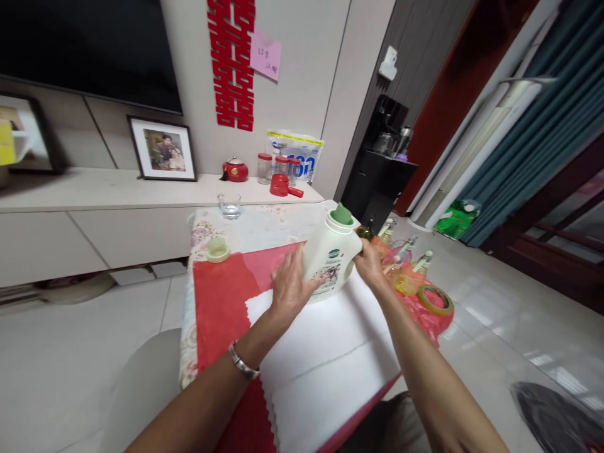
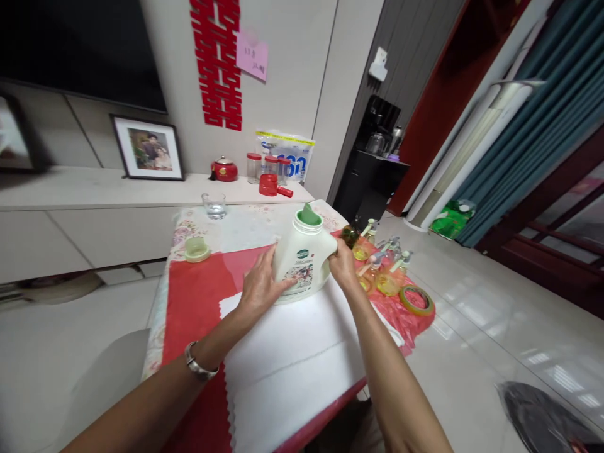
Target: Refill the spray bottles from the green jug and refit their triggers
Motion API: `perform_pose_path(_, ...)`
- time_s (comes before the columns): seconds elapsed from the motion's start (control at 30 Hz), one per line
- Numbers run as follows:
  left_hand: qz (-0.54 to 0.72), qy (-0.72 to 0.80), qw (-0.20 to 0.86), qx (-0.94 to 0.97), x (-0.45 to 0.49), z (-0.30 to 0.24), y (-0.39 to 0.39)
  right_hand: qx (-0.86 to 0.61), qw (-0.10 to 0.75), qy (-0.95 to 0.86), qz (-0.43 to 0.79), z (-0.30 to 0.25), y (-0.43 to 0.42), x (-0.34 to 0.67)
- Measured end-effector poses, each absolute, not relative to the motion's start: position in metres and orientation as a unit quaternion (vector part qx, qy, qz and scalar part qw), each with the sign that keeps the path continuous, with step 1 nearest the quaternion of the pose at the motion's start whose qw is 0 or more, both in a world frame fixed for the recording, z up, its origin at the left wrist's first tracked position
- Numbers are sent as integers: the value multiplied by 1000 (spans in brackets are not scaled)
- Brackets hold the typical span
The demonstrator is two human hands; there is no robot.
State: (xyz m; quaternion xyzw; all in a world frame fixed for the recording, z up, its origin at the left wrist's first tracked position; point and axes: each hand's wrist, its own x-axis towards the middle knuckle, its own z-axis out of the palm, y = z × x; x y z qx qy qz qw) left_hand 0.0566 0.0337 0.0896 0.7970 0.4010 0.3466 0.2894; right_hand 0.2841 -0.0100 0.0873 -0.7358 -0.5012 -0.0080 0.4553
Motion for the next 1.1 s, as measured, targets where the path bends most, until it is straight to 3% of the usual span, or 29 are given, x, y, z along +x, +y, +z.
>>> perform_pose_path(0.3, 313, 421, 310, 793, 45, 69, 37, -729, 468, -496, -53, 91, -64, 251)
perform_pose_path(0.53, 464, 392, 276, 745, 15, 42, -21, -745, 530, -403, -37, 56, -143, 248)
perform_pose_path(0.73, 367, 314, 334, 809, 6, 26, -56, -733, 564, -375, 60, 23, -162, 205)
perform_pose_path(0.9, 357, 315, 306, 824, 0, 11, -55, -709, 572, -398, 109, 15, -149, 175)
perform_pose_path(1.1, 345, 312, 270, 843, 0, -12, -52, -755, 590, -282, -52, 25, -142, 247)
